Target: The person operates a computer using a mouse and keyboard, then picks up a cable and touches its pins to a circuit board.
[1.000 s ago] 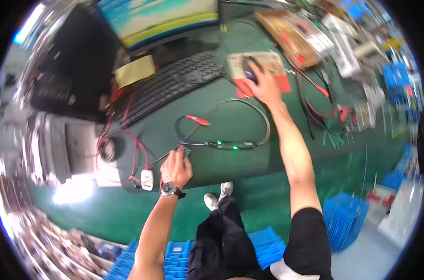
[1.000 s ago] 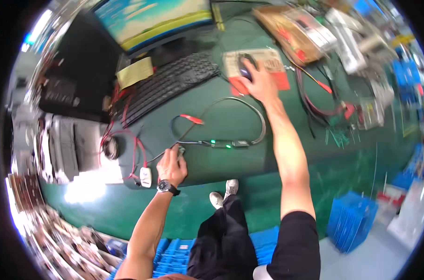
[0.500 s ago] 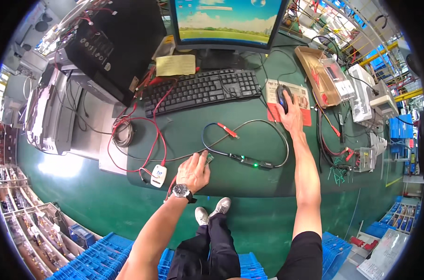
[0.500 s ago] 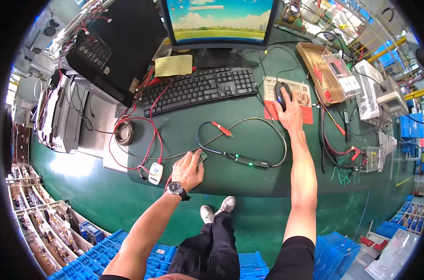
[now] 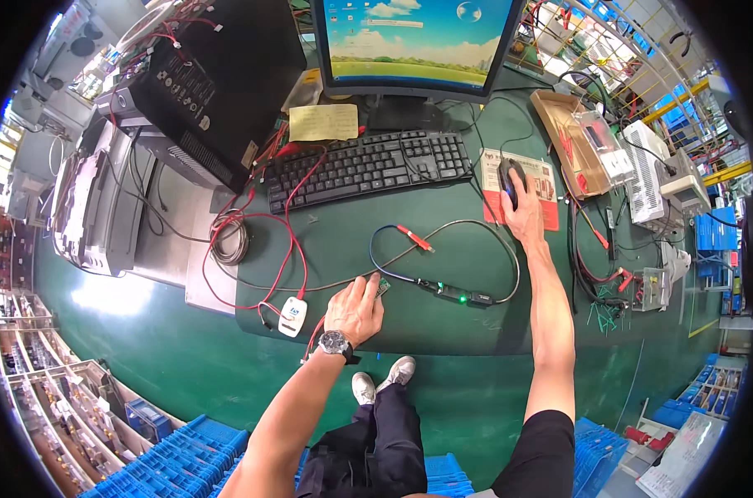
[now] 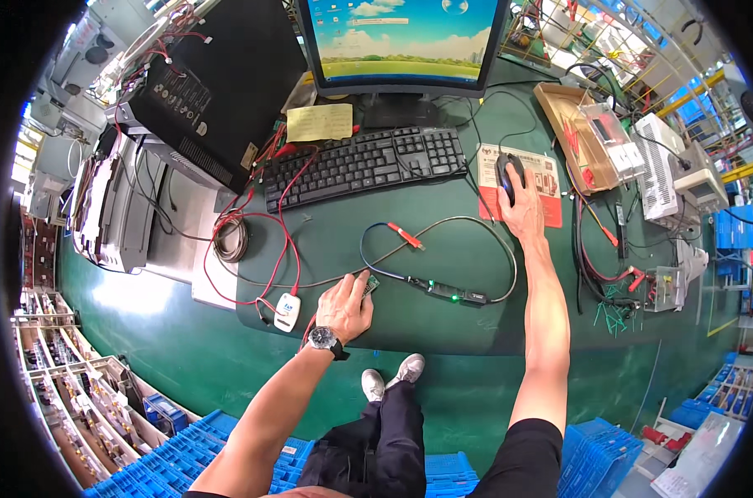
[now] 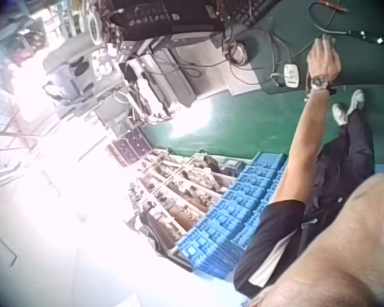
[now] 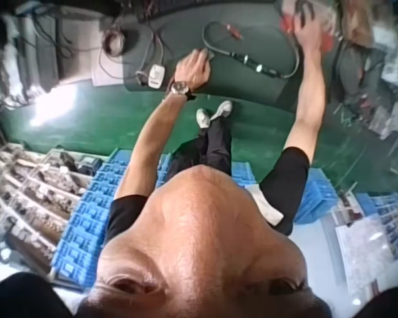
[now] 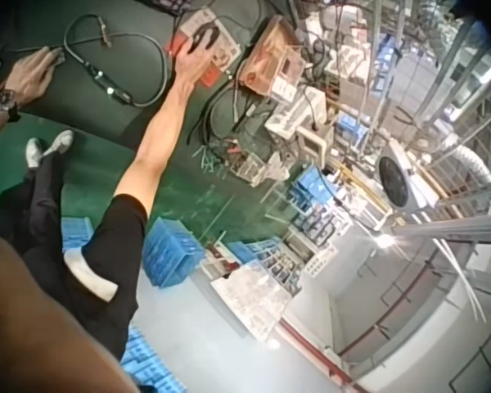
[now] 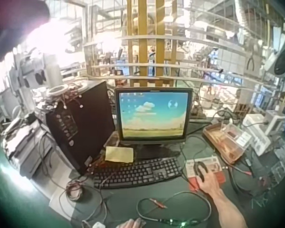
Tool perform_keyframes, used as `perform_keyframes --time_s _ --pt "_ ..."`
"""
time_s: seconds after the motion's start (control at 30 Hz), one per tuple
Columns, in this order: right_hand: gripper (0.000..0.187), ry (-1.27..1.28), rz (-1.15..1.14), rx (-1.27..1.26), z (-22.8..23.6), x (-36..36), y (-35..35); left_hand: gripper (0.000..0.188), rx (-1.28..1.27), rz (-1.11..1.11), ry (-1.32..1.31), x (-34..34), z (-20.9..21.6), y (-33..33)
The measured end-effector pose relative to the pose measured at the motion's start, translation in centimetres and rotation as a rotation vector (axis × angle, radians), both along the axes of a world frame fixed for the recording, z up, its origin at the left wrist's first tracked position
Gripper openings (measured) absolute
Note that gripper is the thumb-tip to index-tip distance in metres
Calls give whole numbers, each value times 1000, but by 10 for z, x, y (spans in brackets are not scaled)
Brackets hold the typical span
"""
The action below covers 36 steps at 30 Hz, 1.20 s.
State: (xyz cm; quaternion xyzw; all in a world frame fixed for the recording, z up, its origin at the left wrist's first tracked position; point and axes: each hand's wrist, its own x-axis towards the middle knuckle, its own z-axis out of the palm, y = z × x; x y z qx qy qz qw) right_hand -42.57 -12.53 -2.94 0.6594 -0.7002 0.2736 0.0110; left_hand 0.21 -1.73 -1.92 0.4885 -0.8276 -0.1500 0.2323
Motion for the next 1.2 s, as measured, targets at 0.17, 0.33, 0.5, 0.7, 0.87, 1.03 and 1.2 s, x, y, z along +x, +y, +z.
perform_keyframes --time_s 0.17,0.33,0.5,0.7,0.87,1.03,1.2 --pt "59 -3 -12 5 5 3 2 52 -3 2 -2 -1 -2 0" --pt "60 -14 -47 48 0 0 2 52 -15 5 -4 -1 -3 1" --pt "62 -11 -58 61 -2 -1 2 51 -6 5 -10 -1 -3 1" --pt "61 -5 -51 35 -3 -2 2 51 -7 4 -5 -1 0 0" --pt "61 8 -47 23 -2 0 2 50 -22 3 -1 -1 -1 1" --pt "60 11 -51 18 -6 -2 1 50 -16 4 3 -1 1 1" --pt "59 28 -57 35 -11 -7 0 49 -10 5 2 -1 0 0"
